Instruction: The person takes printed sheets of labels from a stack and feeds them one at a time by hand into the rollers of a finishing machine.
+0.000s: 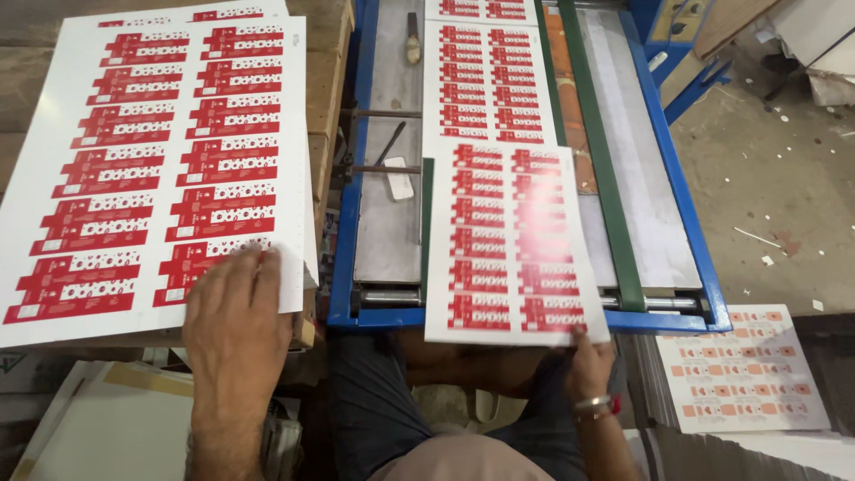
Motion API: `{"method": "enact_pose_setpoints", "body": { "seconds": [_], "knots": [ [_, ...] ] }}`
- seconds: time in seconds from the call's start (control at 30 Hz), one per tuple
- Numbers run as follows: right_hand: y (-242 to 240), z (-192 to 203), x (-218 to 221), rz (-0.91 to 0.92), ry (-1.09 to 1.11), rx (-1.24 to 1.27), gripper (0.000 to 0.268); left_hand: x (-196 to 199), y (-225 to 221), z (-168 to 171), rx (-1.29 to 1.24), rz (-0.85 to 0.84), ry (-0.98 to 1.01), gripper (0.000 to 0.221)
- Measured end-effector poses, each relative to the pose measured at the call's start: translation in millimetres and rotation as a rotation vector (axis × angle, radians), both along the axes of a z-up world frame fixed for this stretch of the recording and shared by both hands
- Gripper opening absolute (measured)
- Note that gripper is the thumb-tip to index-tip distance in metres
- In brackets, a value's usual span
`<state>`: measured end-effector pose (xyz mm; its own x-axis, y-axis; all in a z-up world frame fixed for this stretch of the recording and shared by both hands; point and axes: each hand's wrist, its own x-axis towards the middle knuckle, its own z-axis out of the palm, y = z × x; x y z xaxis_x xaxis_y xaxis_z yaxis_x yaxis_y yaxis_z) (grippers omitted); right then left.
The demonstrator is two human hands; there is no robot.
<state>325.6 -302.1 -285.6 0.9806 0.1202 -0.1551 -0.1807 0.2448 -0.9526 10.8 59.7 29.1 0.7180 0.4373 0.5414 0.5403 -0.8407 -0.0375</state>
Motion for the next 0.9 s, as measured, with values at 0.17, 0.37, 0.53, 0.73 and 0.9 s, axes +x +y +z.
{"method": "enact_pose_setpoints", "body": {
  "seconds": [0.17, 0.37, 0.53, 0.73, 0.9],
  "knots": [
    [-18.7, -11.5, -36.5, 0.032, 0.036, -0.059, 0.017, 1.6, 1.4, -3.7, 0.075, 0.069, -0.024, 0.037],
    [8.0, -1.4, -9.7, 0.039, 0.014, -0.173, 0.019, 2.2, 8.0, -6.7, -0.008, 0.05, -0.061, 0.042],
    [41.9, 14.7, 23.3, 0.07, 0.058, -0.092, 0.02, 4.1, 10.8, -10.5, 0.015, 0.063, -0.085, 0.043],
    [78.6, 26.4, 52.0, 0.061, 0.113, -0.055, 0.022, 6.0, 13.4, -14.4, 0.037, 0.061, -0.09, 0.045],
    [97.8, 27.1, 78.7, 0.119, 0.213, 0.007, 0.025, 5.7, 14.4, -15.4, 0.041, 0.06, -0.098, 0.047]
  ]
}}
